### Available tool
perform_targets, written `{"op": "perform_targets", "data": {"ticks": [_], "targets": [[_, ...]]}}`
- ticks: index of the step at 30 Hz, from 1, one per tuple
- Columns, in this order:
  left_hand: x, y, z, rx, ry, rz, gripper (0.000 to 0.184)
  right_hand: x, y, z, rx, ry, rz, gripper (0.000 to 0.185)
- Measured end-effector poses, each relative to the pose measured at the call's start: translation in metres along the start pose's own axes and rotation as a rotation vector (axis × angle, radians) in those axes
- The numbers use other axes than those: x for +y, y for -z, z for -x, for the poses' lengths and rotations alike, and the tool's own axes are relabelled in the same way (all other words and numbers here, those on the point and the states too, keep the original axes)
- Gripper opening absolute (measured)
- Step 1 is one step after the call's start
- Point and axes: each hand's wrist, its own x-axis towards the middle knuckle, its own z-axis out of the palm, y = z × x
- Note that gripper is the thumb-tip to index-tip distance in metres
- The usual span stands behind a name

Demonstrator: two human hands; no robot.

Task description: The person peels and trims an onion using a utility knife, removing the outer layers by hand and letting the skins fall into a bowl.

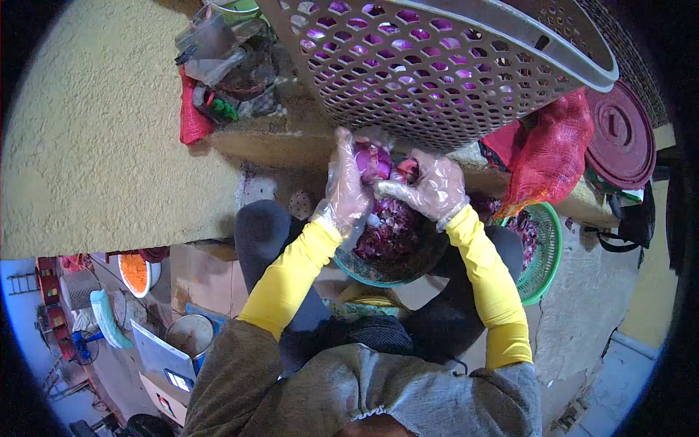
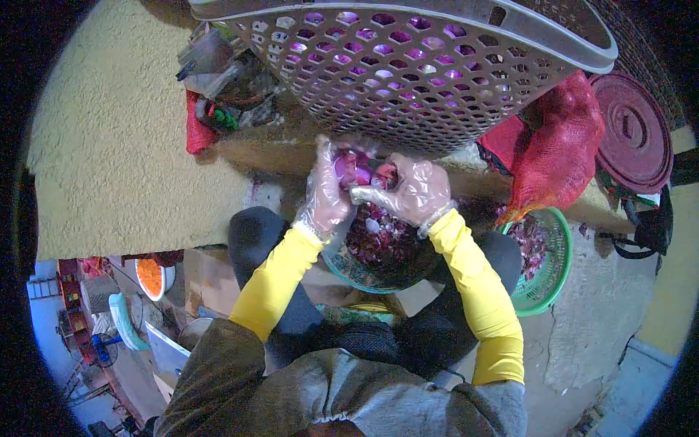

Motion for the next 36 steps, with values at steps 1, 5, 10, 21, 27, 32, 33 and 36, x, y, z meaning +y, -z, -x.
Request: {"op": "perform_targets", "data": {"ticks": [1,5,10,21,27,32,33,36], "targets": [[0.004,-0.005,-0.001,0.095,0.049,0.065,0.055,0.001,-0.002,0.000,0.000,-0.001,0.000,0.060],[0.007,-0.011,-0.001,0.193,0.077,0.079,0.058,0.003,-0.008,-0.001,0.029,0.023,0.006,0.063],[-0.005,-0.008,-0.009,0.196,0.015,0.153,0.059,0.002,-0.010,-0.002,-0.026,-0.053,0.000,0.065],[-0.008,-0.005,-0.011,0.221,-0.035,0.156,0.057,-0.001,-0.009,-0.002,-0.169,-0.122,-0.047,0.061],[-0.011,-0.004,-0.009,0.195,-0.086,0.103,0.055,0.000,-0.011,-0.002,-0.176,-0.109,0.031,0.062],[-0.009,-0.001,-0.006,0.153,0.002,0.125,0.049,0.000,-0.013,-0.002,-0.148,-0.053,0.002,0.061],[-0.004,-0.003,0.001,0.153,0.003,0.125,0.049,0.001,-0.012,-0.001,-0.132,-0.026,-0.043,0.060],[-0.002,-0.002,0.011,-0.048,-0.431,-0.655,0.039,0.007,-0.007,-0.001,-0.154,0.007,-0.028,0.058]]}}
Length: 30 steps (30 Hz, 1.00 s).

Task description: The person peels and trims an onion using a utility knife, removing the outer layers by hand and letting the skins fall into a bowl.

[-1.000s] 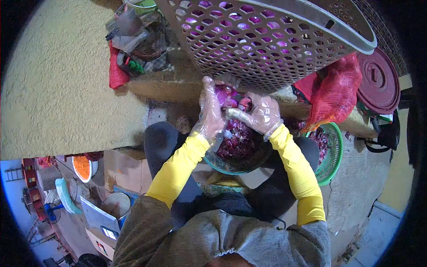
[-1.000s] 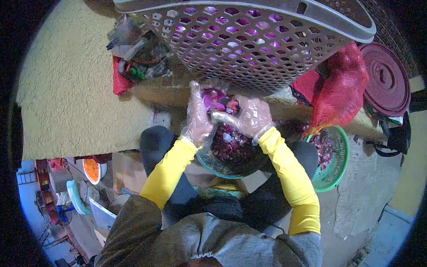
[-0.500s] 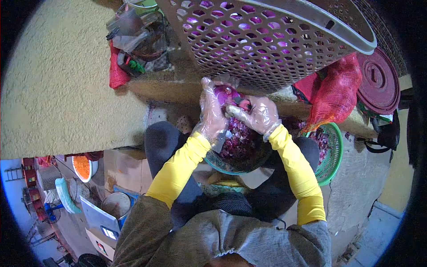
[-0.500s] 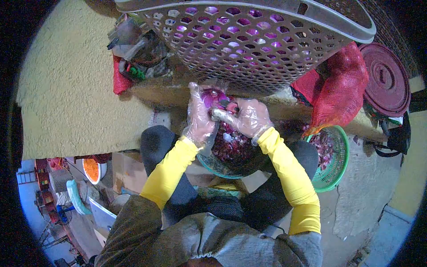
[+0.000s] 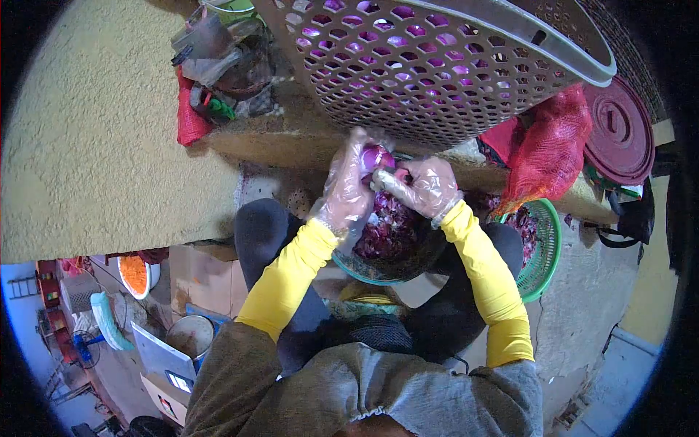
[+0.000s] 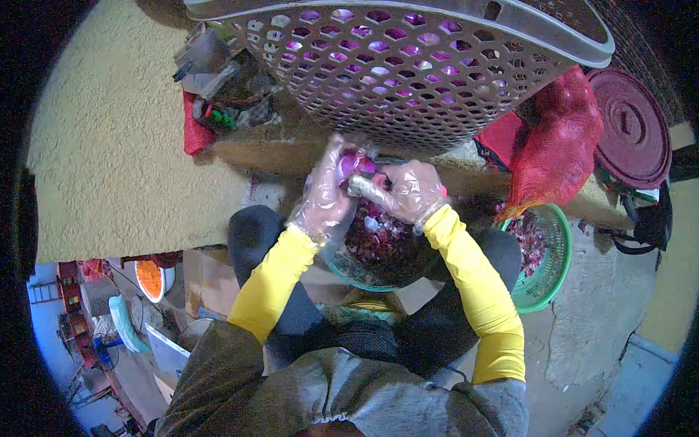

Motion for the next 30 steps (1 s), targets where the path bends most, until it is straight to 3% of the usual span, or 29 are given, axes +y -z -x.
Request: {"op": "perform_targets", "data": {"ticks": [2,3,4,6,7,8,10,14,16,18,19,30], "targets": [[-0.030,0.001,-0.008,0.066,0.458,0.735,0.036,0.006,-0.001,0.000,0.052,0.063,0.024,0.053],[0.006,0.003,-0.008,-0.038,0.519,0.845,0.037,0.007,-0.002,0.000,0.105,0.126,0.049,0.049],[0.011,0.003,-0.004,-0.037,0.519,0.845,0.037,0.006,0.000,0.001,0.105,0.127,0.049,0.049],[0.017,0.005,-0.001,-0.074,0.285,0.397,0.039,0.000,0.006,0.000,-0.035,0.243,0.130,0.048],[0.020,0.008,-0.008,-0.040,0.604,0.579,0.043,-0.001,0.008,0.000,-0.125,0.246,0.126,0.049],[0.024,0.007,-0.006,-0.040,0.605,0.578,0.043,0.000,0.008,-0.001,-0.125,0.246,0.125,0.049],[0.031,0.003,0.000,0.023,0.381,0.456,0.058,0.002,0.009,-0.001,-0.179,0.346,0.213,0.049],[0.019,0.009,-0.009,0.038,0.591,0.590,0.059,0.004,0.006,0.004,-0.107,0.418,0.185,0.048],[0.020,0.010,-0.011,0.054,0.552,0.582,0.056,0.000,0.008,0.003,-0.091,0.387,0.037,0.048],[0.021,0.009,-0.013,0.064,0.514,0.578,0.053,-0.002,0.005,0.004,0.097,0.067,-0.051,0.050],[0.022,0.009,-0.014,0.069,0.495,0.575,0.052,-0.005,0.006,0.004,0.110,0.012,-0.035,0.051],[0.022,0.001,-0.013,0.070,0.364,0.614,0.050,0.000,-0.006,0.000,0.116,-0.071,-0.018,0.059]]}}
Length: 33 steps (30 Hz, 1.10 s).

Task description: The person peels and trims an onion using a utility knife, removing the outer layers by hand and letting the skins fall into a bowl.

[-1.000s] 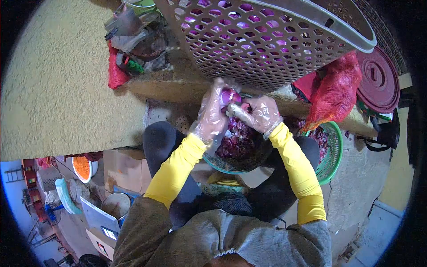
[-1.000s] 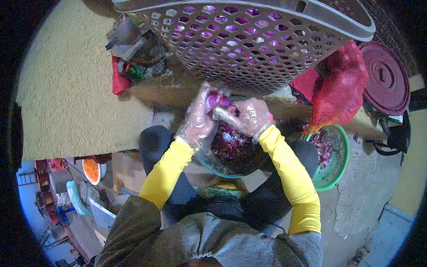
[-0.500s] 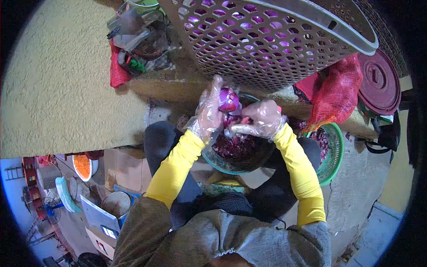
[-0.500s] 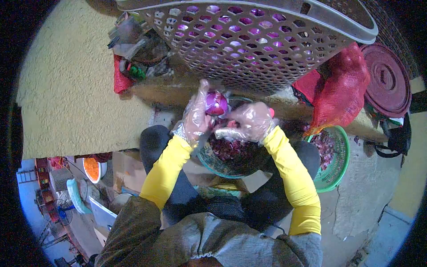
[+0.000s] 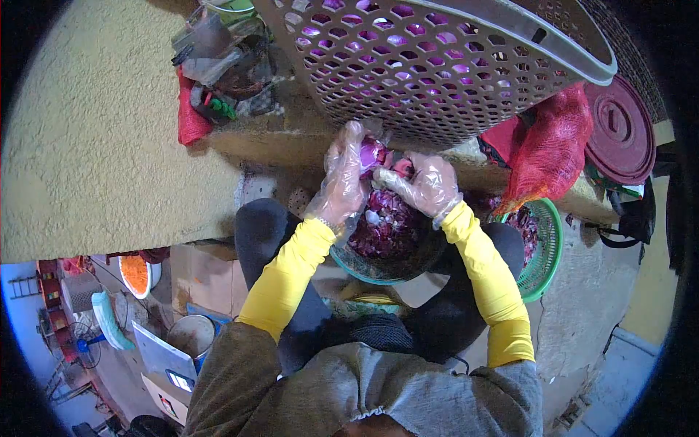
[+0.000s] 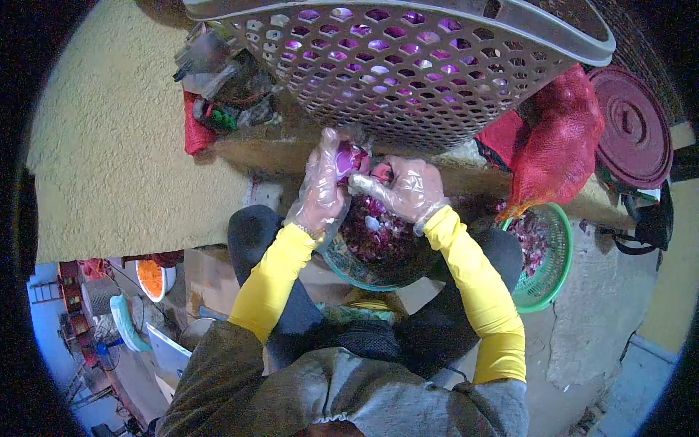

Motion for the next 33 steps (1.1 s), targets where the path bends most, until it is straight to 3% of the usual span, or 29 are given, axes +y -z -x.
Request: {"op": "perform_targets", "data": {"ticks": [8,12,14,15,17,21,24,26,30,33], "targets": [[-0.006,0.000,-0.001,0.024,0.010,0.001,0.045,0.002,-0.005,-0.002,-0.032,0.002,0.045,0.055],[-0.007,0.003,-0.001,0.003,0.024,-0.008,0.043,0.003,0.000,-0.002,-0.034,0.119,0.030,0.053],[-0.019,0.009,-0.001,0.061,-0.174,-0.145,0.045,0.001,0.004,-0.002,-0.077,0.189,0.082,0.052],[-0.016,0.008,-0.002,0.062,-0.174,-0.145,0.045,0.002,0.005,-0.002,-0.082,0.258,0.071,0.047],[-0.008,0.006,-0.004,0.205,0.176,-0.028,0.050,0.003,0.006,-0.002,-0.131,0.329,0.081,0.042],[-0.004,0.007,-0.004,0.278,0.275,-0.029,0.057,0.005,0.001,-0.001,-0.314,0.378,0.163,0.048],[-0.004,0.014,-0.006,0.195,0.269,-0.071,0.059,0.000,0.007,-0.001,-0.288,0.450,0.133,0.043],[-0.001,0.020,-0.003,-0.041,0.277,-0.035,0.051,-0.001,0.009,-0.001,-0.303,0.445,0.149,0.042],[-0.003,0.016,0.005,-0.095,0.378,0.115,0.047,0.009,0.014,0.000,-0.246,0.409,0.082,0.041],[-0.003,0.015,0.004,-0.260,0.424,0.144,0.037,0.012,0.020,0.002,-0.207,0.373,0.015,0.044]]}}
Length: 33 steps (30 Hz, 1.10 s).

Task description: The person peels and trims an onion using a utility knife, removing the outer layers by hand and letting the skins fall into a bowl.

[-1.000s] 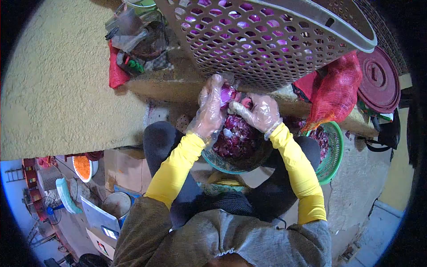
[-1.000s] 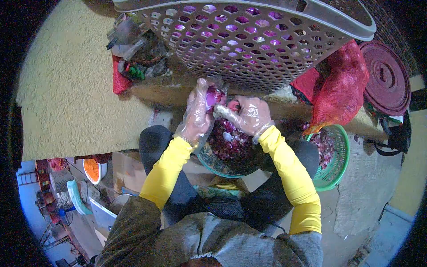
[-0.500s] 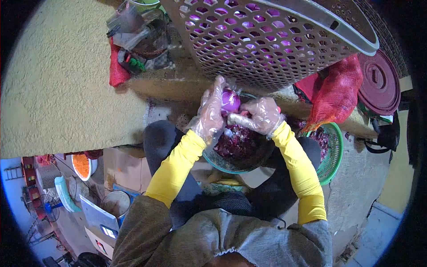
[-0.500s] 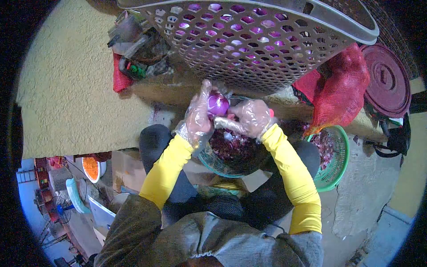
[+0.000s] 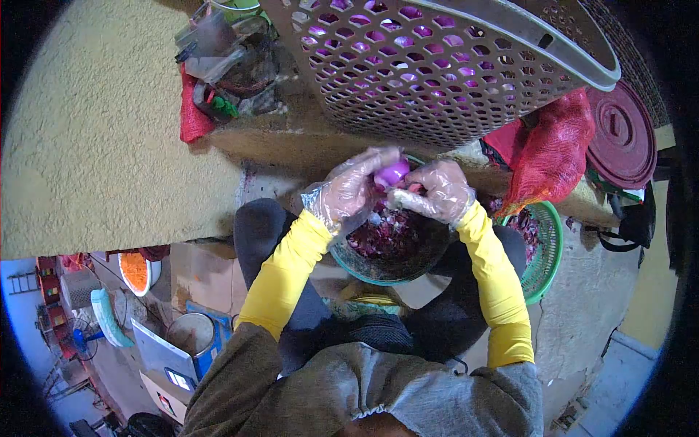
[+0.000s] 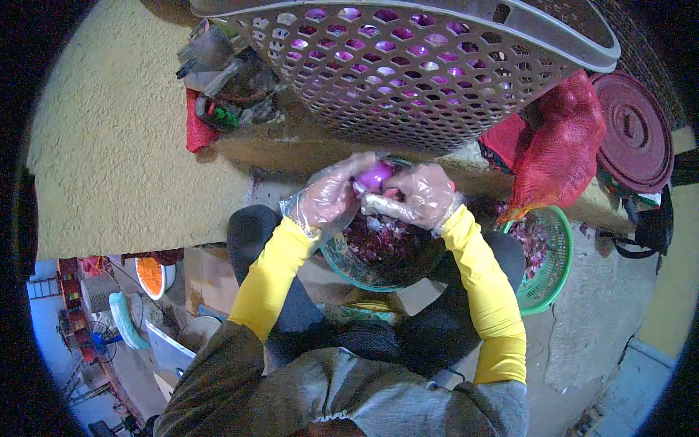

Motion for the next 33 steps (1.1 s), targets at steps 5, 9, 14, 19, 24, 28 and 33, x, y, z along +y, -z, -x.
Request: {"op": "perform_targets", "data": {"ticks": [5,9,14,19,24,28,33], "targets": [[-0.002,0.006,-0.003,0.019,-0.101,0.006,0.022,-0.012,0.000,0.003,-0.130,0.055,0.040,0.046],[-0.010,0.020,-0.009,0.044,-0.293,-0.269,0.024,-0.015,-0.003,0.001,-0.203,0.064,0.097,0.047],[-0.005,0.001,0.005,0.110,-0.385,-0.397,0.027,-0.011,-0.004,0.002,-0.180,0.041,0.090,0.046],[0.001,-0.003,0.000,0.021,0.002,-0.047,0.024,-0.010,0.005,0.003,-0.164,0.038,0.202,0.048],[-0.025,0.025,-0.003,0.097,-0.622,-0.798,0.022,-0.016,0.000,0.001,-0.190,0.043,0.187,0.047],[-0.015,0.023,-0.004,0.068,-0.268,-0.142,0.024,-0.011,-0.004,0.003,-0.125,0.055,0.253,0.049],[-0.006,0.032,-0.025,0.237,-0.169,0.260,0.032,-0.018,0.016,0.005,-0.089,-0.109,0.212,0.062]]}}
